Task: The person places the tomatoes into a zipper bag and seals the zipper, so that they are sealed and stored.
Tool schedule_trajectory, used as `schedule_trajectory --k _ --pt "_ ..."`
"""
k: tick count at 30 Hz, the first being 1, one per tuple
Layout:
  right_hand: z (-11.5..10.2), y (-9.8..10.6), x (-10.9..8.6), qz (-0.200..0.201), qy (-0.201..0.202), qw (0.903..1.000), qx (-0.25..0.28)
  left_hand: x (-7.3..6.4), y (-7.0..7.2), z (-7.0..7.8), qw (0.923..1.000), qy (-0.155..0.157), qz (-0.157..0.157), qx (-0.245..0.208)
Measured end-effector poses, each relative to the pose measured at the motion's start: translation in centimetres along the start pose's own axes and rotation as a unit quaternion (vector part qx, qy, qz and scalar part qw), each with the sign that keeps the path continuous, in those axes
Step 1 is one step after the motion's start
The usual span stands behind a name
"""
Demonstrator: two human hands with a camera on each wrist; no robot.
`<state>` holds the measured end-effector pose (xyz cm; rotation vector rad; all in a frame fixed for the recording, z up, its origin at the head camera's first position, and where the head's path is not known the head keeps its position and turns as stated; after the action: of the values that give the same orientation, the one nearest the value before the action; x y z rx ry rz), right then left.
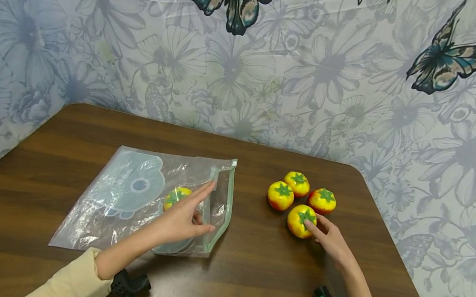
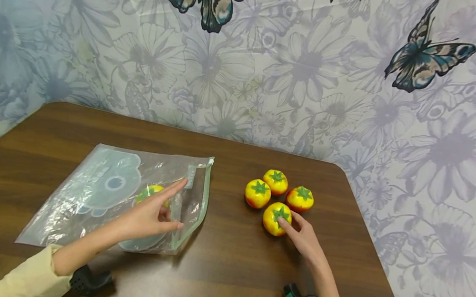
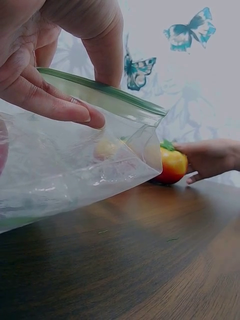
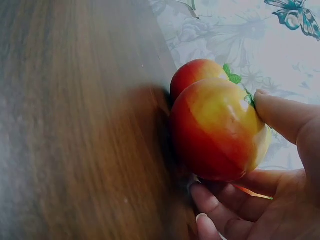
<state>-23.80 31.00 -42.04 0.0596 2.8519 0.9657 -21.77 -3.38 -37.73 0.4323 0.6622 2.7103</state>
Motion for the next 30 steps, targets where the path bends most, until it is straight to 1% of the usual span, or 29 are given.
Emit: schedule_trajectory --k 5,13,19,24,30 --pt "-0.2 -0.2 -0.1 0.001 0.009 1.0000 0.004 -0.1 0.0 0.0 1.0000 0.003 0.004 0.001" --pt "-0.4 -0.4 -0.4 -0.003 0.024 0.9992 0.031 -0.2 -0.4 -0.1 1.0000 0.000 -0.001 0.001" --pt "-0.7 -0.3 -0.2 -0.003 0.023 0.9961 0.085 0.0 0.0 0.0 1.0000 -0.006 0.007 -0.003" --pt "-1.2 -0.5 -0.3 -0.023 0.021 0.9923 0.120 0.0 0.0 0.1 1.0000 -0.002 0.001 -0.006" --pt "-2.4 -1.4 -0.4 -0.042 0.014 0.9908 0.128 -0.3 0.0 0.0 1.0000 0.003 0.001 -0.006"
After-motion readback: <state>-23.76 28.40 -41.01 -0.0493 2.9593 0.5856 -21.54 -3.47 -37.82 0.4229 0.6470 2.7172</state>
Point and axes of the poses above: each hand's wrist, its own x-axis towards the middle knuckle, its own y-axis out of the back of the hand, z = x × y, the point moved 7 cm from there along x, towards the middle knuckle, and after that the axes turned 8 degrees about z, right-handed, at the moved point
